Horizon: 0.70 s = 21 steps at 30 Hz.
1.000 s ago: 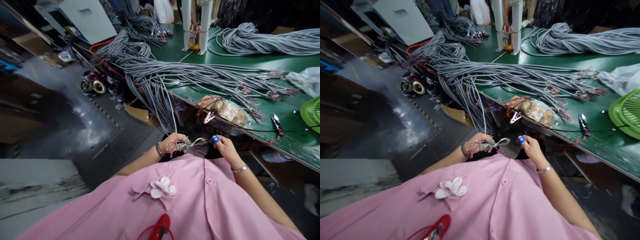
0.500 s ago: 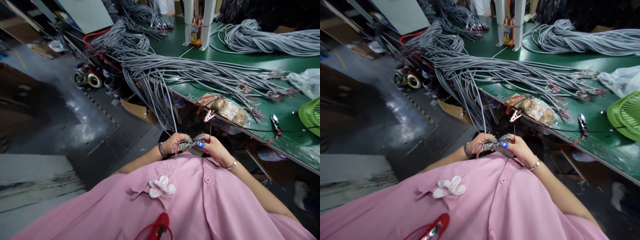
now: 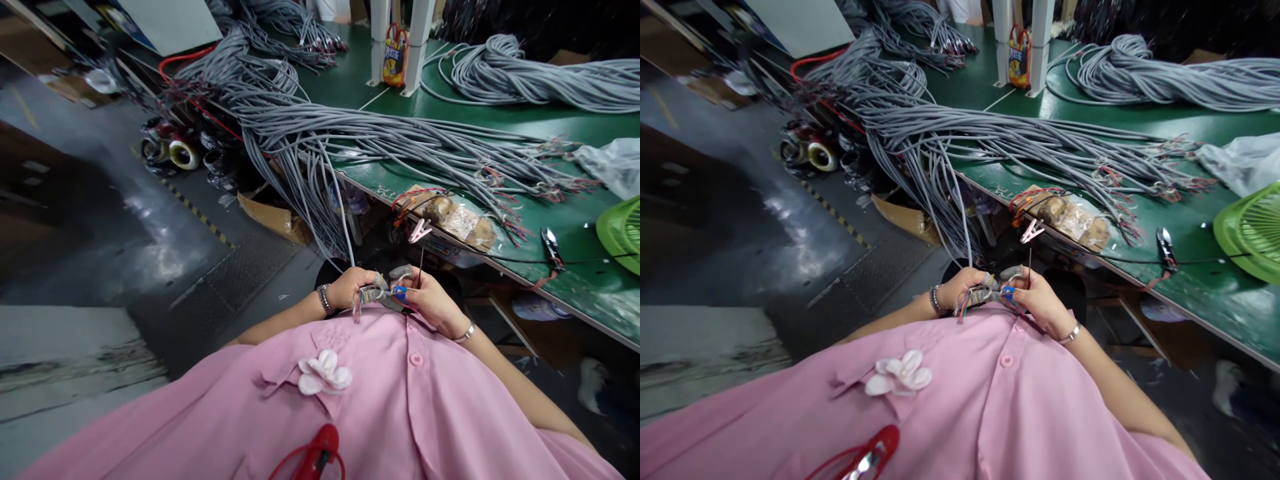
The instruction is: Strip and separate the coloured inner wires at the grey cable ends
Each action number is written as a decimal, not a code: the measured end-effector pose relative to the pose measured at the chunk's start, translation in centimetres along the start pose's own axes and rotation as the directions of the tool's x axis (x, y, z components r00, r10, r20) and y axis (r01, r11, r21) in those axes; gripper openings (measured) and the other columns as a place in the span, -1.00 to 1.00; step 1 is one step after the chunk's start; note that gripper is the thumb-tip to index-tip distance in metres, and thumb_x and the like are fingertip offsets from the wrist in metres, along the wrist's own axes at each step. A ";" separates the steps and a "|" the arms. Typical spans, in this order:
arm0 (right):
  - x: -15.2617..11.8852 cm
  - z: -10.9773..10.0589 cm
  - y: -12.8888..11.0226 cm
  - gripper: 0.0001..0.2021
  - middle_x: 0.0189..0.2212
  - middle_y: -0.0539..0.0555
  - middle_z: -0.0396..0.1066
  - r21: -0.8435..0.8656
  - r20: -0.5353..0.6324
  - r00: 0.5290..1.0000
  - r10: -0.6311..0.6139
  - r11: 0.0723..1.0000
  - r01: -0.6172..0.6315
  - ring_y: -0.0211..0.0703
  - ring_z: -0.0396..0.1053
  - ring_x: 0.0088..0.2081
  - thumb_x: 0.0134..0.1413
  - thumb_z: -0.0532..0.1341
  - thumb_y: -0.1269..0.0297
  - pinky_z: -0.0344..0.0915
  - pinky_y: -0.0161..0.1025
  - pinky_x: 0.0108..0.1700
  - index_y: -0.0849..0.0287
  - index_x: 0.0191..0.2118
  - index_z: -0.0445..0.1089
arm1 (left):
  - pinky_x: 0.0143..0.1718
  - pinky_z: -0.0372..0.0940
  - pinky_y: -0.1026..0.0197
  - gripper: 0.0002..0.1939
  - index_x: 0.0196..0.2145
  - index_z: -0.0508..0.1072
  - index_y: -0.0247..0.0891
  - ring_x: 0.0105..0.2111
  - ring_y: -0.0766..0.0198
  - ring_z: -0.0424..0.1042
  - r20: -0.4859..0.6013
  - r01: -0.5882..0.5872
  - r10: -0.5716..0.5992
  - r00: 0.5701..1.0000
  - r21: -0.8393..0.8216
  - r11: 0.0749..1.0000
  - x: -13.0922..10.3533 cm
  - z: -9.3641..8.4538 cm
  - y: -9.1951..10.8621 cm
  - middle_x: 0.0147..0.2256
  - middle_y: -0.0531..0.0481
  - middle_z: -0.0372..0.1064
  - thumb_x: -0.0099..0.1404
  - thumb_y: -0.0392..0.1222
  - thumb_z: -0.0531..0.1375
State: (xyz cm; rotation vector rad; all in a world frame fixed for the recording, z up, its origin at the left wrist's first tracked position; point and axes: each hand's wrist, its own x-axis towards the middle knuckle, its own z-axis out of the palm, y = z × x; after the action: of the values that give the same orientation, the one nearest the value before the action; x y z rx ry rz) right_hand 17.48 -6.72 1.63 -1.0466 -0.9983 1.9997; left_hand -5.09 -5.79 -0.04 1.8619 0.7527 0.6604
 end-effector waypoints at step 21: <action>-0.5 0.4 0.7 -0.54 -0.46 -0.06 0.46 0.080 -0.043 0.999 -0.009 0.997 0.012 -0.27 0.39 -0.45 -0.22 0.49 0.32 0.30 -0.30 -0.35 0.13 -0.14 0.37 | -0.43 0.10 0.32 -0.64 -0.35 0.46 -0.31 -0.51 0.37 0.26 0.072 -0.077 0.065 0.995 0.186 0.979 -0.5 0.1 -1.1 -0.49 0.01 0.36 0.28 0.07 0.11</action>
State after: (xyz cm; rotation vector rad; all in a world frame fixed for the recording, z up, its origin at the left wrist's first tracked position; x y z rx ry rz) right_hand 17.22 -7.55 1.38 -1.0338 -0.8921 1.9839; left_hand -5.58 -5.84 -1.12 2.0821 0.7296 0.5858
